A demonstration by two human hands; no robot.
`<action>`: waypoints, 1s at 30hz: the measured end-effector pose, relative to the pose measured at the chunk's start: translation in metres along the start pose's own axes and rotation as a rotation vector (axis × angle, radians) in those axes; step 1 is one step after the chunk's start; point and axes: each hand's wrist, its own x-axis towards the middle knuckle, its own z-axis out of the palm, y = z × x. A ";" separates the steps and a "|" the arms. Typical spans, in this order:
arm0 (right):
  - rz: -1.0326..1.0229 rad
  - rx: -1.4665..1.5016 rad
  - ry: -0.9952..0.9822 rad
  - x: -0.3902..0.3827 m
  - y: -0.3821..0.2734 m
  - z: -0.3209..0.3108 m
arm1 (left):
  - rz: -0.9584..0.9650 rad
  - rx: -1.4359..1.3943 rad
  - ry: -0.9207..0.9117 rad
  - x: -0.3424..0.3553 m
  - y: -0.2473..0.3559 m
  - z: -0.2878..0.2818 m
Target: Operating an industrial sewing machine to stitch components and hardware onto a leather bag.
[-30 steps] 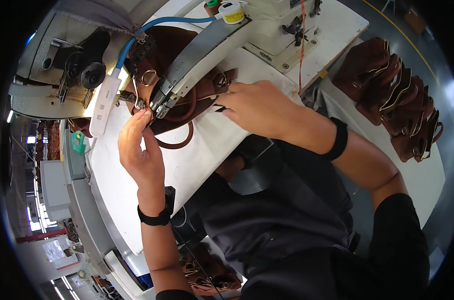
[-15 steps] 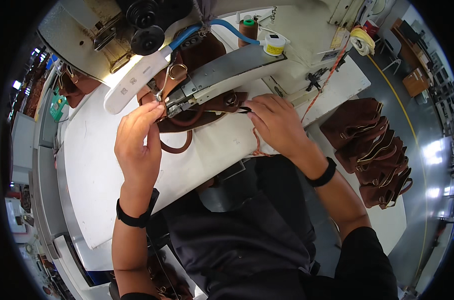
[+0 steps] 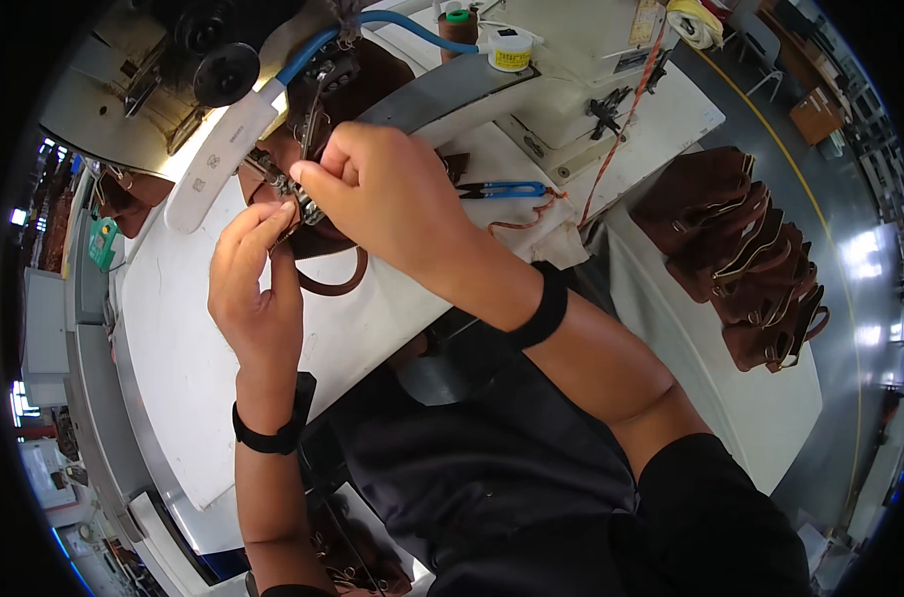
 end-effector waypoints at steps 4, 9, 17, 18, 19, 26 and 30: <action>0.094 0.040 -0.083 -0.019 0.000 -0.004 | 0.011 -0.008 0.021 -0.001 -0.004 0.001; 0.251 0.510 -0.202 -0.030 -0.007 0.009 | -0.002 -0.006 0.013 -0.003 -0.001 0.001; 0.284 0.821 -0.006 -0.044 -0.009 0.041 | -0.134 -0.077 0.002 -0.009 0.003 0.003; 0.295 0.862 0.003 -0.045 -0.009 0.042 | -0.108 -0.070 0.001 -0.010 0.003 0.003; 0.306 0.903 0.013 -0.045 -0.007 0.044 | -0.104 -0.071 -0.004 -0.011 0.003 0.003; 0.331 1.008 0.037 -0.045 -0.004 0.048 | -0.093 -0.135 0.021 -0.009 0.000 0.001; 0.381 1.046 0.028 -0.044 -0.005 0.044 | -0.100 -0.121 0.004 -0.006 0.000 0.000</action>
